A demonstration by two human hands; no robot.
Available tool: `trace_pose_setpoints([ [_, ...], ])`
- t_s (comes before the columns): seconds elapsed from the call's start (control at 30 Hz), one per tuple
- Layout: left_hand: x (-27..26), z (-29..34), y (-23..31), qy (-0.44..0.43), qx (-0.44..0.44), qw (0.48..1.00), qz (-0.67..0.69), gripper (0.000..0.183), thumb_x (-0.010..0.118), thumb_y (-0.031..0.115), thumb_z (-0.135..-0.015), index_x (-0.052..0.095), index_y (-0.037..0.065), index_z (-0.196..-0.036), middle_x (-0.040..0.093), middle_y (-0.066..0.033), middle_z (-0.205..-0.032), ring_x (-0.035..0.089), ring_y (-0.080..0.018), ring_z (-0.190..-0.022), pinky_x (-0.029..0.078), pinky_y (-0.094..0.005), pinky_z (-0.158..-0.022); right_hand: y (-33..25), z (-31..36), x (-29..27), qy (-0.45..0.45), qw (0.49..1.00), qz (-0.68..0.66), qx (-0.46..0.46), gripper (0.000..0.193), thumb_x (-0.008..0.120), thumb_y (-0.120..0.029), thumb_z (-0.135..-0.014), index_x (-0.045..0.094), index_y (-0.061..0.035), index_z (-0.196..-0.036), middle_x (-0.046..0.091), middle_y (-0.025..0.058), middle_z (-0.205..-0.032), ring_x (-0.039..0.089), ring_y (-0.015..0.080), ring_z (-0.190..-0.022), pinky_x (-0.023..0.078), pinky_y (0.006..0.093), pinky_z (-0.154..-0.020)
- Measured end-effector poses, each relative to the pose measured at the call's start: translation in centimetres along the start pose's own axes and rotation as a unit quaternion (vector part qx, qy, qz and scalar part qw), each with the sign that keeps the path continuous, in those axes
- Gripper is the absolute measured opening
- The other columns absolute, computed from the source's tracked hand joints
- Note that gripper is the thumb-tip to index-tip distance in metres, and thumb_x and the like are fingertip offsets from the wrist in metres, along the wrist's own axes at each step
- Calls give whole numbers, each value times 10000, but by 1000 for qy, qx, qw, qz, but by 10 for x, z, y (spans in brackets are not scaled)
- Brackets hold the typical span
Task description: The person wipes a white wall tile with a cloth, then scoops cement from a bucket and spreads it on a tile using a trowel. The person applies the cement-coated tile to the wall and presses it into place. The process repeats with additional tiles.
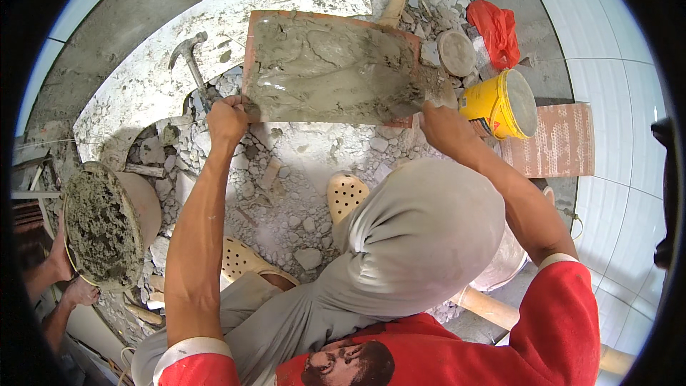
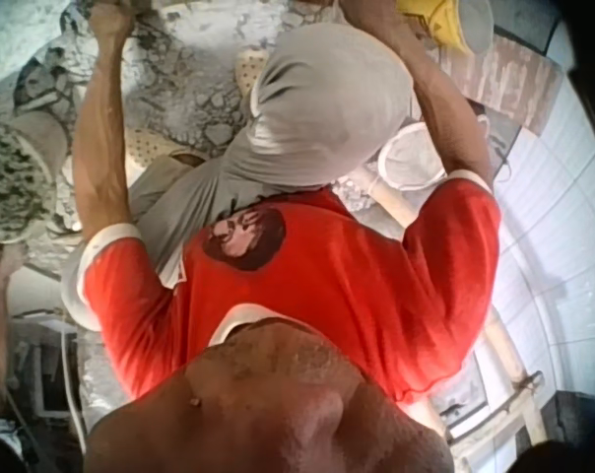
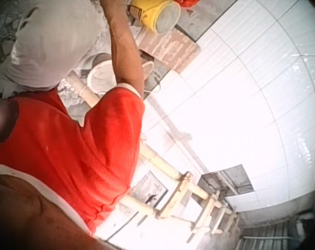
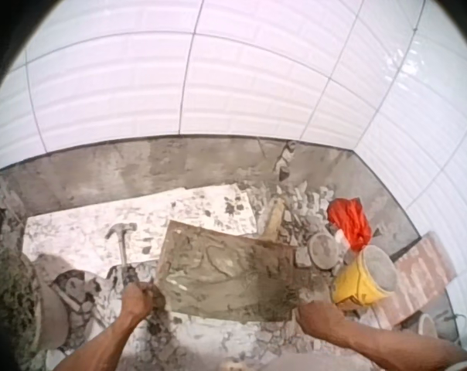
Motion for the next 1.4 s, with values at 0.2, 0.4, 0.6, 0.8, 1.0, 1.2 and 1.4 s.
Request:
trace_pose_setpoints([
  [0.2, 1, 0, 0, 6, -9, 1000, -10, 259, 588, 143, -929, 799, 141, -1079, 754, -203, -941, 734, -358, -923, 555, -416, -863, 39, -8, 21, 43, 998, -48, 17, 297, 491, -248, -1006, 563, 40, -1019, 674, 328, -831, 665, 527, -814, 527, 614, -741],
  [0.4, 0, 1, 1, 8, 4, 1000, -12, 256, 591, 155, -931, 795, 135, -1084, 753, -208, -963, 732, -361, -926, 554, -419, -861, 39, -19, 39, 65, 995, -80, 16, 365, 476, -300, -1014, 610, 39, -986, 689, 321, -876, 680, 502, -814, 545, 575, -735],
  [0.6, 3, -2, -3, 17, 26, 1000, 6, 264, 582, 142, -909, 801, 117, -1056, 744, -232, -936, 730, -385, -909, 555, -433, -854, 25, -2, -2, -120, 935, -311, 119, 415, 452, -302, -1004, 631, 68, -943, 681, 314, -859, 661, 489, -774, 534, 557, -764],
  [0.8, 3, -4, -5, 17, 30, 999, -3, 275, 576, 138, -902, 802, 112, -1057, 740, -249, -928, 728, -394, -906, 555, -439, -855, 13, 14, -29, 51, 986, -160, -9, 386, 474, -289, -1002, 621, 58, -919, 677, 299, -830, 663, 478, -788, 524, 557, -783],
  [1.0, 3, -6, -6, 2, 13, 1000, 8, 265, 578, 134, -924, 796, 103, -1071, 751, -222, -930, 731, -376, -897, 552, -427, -848, 29, -27, 6, 76, 995, -63, 14, 355, 471, -270, -1016, 598, 61, -996, 668, 317, -874, 658, 500, -889, 510, 601, -830],
  [1.2, 3, -5, -6, -1, 4, 1000, -4, 253, 595, 147, -932, 792, 113, -1088, 754, -213, -949, 732, -371, -911, 553, -419, -854, 48, -46, 19, 52, 994, -85, 40, 395, 445, -259, -1016, 636, 83, -958, 684, 298, -833, 694, 457, -795, 555, 541, -804],
  [1.4, 1, -3, -3, 5, 16, 1000, -9, 259, 589, 152, -927, 796, 122, -1081, 752, -220, -955, 732, -378, -917, 555, -427, -854, 42, -41, -4, -75, 955, -266, 108, 439, 427, -280, -1009, 624, 87, -871, 651, 207, -702, 663, 322, -555, 556, 452, -557],
])
Point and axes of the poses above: each hand's wrist, its own z-axis away from the middle knuckle, its own x-axis out of the palm, y = z × x, the point moved 1 cm from there along -z, towards the middle knuckle
